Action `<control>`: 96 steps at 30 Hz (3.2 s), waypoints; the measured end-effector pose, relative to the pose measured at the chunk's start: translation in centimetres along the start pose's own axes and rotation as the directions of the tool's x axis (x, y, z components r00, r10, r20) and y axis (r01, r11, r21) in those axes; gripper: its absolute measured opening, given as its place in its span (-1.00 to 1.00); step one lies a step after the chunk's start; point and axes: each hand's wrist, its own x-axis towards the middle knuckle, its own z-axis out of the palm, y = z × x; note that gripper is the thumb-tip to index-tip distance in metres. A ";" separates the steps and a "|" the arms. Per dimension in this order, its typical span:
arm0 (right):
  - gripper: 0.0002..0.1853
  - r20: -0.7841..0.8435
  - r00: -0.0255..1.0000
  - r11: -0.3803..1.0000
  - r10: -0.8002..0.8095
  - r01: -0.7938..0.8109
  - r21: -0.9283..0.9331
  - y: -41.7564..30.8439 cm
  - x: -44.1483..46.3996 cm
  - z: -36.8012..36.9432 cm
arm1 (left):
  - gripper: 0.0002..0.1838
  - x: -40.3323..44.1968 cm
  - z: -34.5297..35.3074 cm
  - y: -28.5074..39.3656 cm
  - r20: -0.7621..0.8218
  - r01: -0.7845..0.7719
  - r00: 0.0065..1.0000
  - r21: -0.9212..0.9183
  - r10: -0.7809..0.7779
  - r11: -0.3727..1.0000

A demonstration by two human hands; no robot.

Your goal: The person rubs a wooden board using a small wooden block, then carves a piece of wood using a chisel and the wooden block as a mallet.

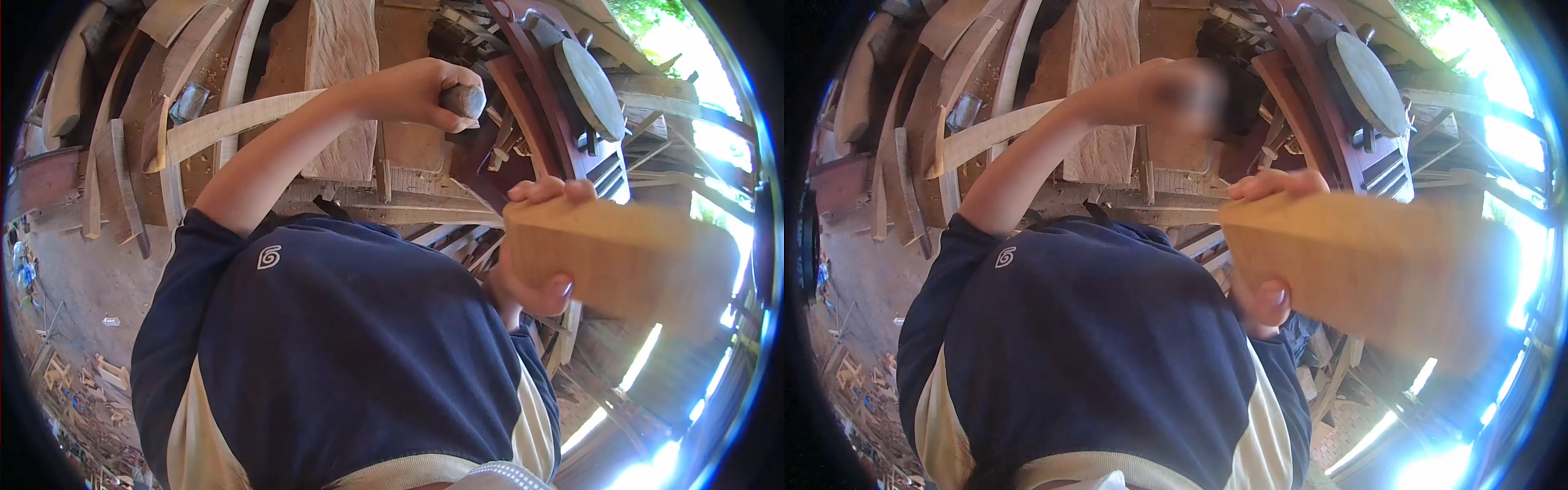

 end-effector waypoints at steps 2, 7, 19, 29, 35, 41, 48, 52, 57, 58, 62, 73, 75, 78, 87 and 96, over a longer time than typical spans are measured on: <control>-0.29 0.001 1.000 0.938 0.028 -0.026 -0.345 0.8 -1.1 -0.2 | -0.82 0.0 -0.1 0.2 0.031 0.034 0.999 0.029 -0.035 0.999; -0.23 -0.234 0.902 0.758 0.362 -0.432 -0.489 -2.0 0.4 1.2 | -0.82 0.2 0.4 -0.6 0.000 -0.020 1.000 -0.030 0.020 0.999; -0.48 -0.087 0.929 0.616 0.359 -0.306 -0.726 -0.6 2.4 1.6 | -0.85 0.5 -1.4 -1.0 0.070 -0.050 0.996 -0.090 0.056 0.995; -0.55 0.743 0.622 0.335 -0.246 0.774 -0.537 -1.3 5.9 -3.7 | -0.81 0.5 -2.1 -0.2 0.110 0.053 0.993 -0.019 -0.051 0.998; -0.55 -0.192 0.974 0.770 0.120 -0.213 -0.601 -3.1 3.5 2.4 | -0.86 0.3 -1.8 -1.0 0.085 0.057 0.995 0.019 -0.059 0.998; -0.31 -0.013 0.999 0.899 -0.032 0.023 -0.437 -6.0 4.7 -1.4 | -0.88 0.0 -2.2 -0.7 0.063 0.078 0.995 -0.068 -0.074 0.995; -0.40 -0.394 0.912 0.901 0.118 -0.265 -0.344 0.0 1.1 -1.9 | -0.90 -3.6 -4.4 1.2 -0.210 0.028 0.977 0.010 -0.025 1.000; -0.45 -0.517 0.821 0.897 0.242 -0.392 -0.203 3.0 -2.1 -2.8 | -0.92 -5.5 -5.8 -0.3 -0.457 -0.394 0.865 -0.367 0.205 0.843; -0.56 -0.531 0.775 0.904 0.342 -0.426 -0.040 5.6 -3.7 -2.9 | -0.90 -8.9 -5.4 2.0 -0.735 -0.394 0.673 -0.258 0.085 0.882; -0.56 -0.539 0.769 0.905 0.343 -0.424 -0.028 6.2 -3.7 -3.0 | -0.91 -9.2 -5.4 1.7 -0.818 -0.448 0.574 -0.293 0.021 0.845; -0.58 -0.436 0.781 0.793 0.446 -0.571 -0.212 8.5 -4.5 -4.0 | -0.92 -10.4 -5.4 1.0 -0.909 -0.529 0.415 -0.256 -0.016 0.809; -0.51 -0.432 0.634 0.620 0.642 -0.760 -0.195 10.9 -7.5 -3.6 | -0.89 -8.3 -4.8 -0.2 -0.756 -0.480 0.561 0.036 0.338 0.877; -0.52 -0.441 0.638 0.617 0.631 -0.758 -0.214 10.8 -7.9 -3.7 | -0.89 -8.1 -4.7 -0.3 -0.741 -0.475 0.581 0.026 0.336 0.879; -0.53 -0.459 0.628 0.598 0.628 -0.767 -0.231 10.8 -8.5 -4.3 | -0.88 -7.8 -4.9 -0.6 -0.708 -0.485 0.619 -0.004 0.340 0.875; -0.44 -0.486 0.593 0.554 0.642 -0.797 -0.241 12.4 -11.3 -5.9 | -0.87 -6.5 -4.3 -0.3 -0.597 -0.471 0.716 -0.030 0.362 0.882; -0.32 -0.493 0.588 0.425 0.641 -0.807 -0.409 13.4 -12.8 -7.2 | -0.89 -4.7 -3.9 0.5 -0.507 -0.301 0.807 0.089 0.303 0.950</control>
